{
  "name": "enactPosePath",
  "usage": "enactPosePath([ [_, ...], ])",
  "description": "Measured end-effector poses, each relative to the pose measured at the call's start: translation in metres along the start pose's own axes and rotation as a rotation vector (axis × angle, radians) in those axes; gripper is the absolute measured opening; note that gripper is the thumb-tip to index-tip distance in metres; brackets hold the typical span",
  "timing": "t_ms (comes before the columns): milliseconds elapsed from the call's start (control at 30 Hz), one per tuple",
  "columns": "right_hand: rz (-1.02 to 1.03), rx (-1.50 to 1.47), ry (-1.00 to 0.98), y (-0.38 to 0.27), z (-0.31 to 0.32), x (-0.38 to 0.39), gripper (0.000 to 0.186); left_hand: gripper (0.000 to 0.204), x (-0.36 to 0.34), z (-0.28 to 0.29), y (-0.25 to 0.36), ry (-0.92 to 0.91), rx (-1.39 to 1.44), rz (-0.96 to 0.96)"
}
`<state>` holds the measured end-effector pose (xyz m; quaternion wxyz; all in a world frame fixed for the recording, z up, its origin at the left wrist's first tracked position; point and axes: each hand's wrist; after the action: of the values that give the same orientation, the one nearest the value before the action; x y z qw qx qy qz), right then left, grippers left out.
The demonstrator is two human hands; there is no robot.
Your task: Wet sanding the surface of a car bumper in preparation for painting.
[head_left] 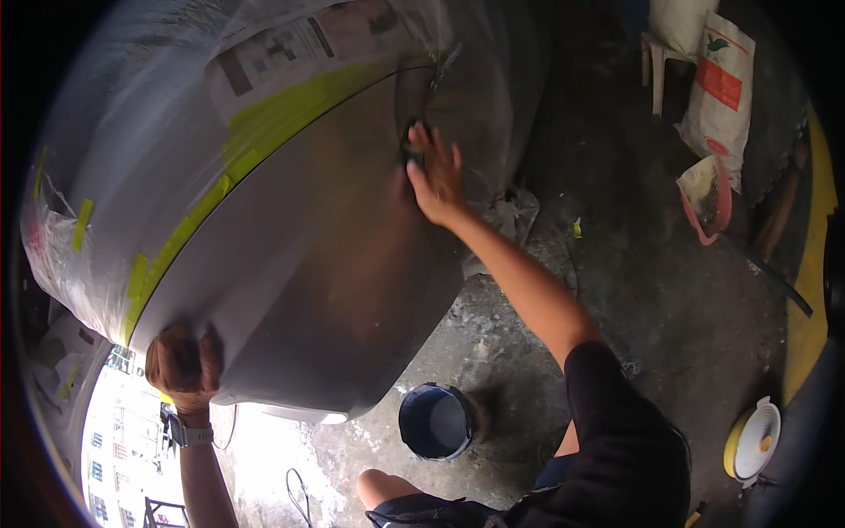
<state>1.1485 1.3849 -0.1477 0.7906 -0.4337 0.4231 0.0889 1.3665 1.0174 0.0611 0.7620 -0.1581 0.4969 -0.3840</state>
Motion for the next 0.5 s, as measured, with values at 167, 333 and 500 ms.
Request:
enactPosePath([
  [167, -0.105, -0.067, 0.104, 0.024, 0.001, -0.102, 0.065, 0.025, 0.004, 0.002, -0.005, -0.015, 0.031, 0.013],
  [333, 0.137, -0.039, 0.068, 0.021, -0.036, 0.028, 0.066, 0.025, 0.006, 0.001, -0.005, -0.016, 0.031, 0.022],
  [500, 0.049, -0.100, -0.061, 0.002, -0.025, 0.100, 0.071, 0.025, 0.003, 0.003, -0.004, -0.027, 0.028, -0.017],
])
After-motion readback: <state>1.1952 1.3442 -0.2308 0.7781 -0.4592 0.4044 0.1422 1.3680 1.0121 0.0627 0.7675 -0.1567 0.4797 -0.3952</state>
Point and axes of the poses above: each hand's wrist, its own x-axis away from the middle knuckle, its own z-axis out of the back of the hand, y = z × x, and after that the axes turned 10 degrees about -y, right-handed
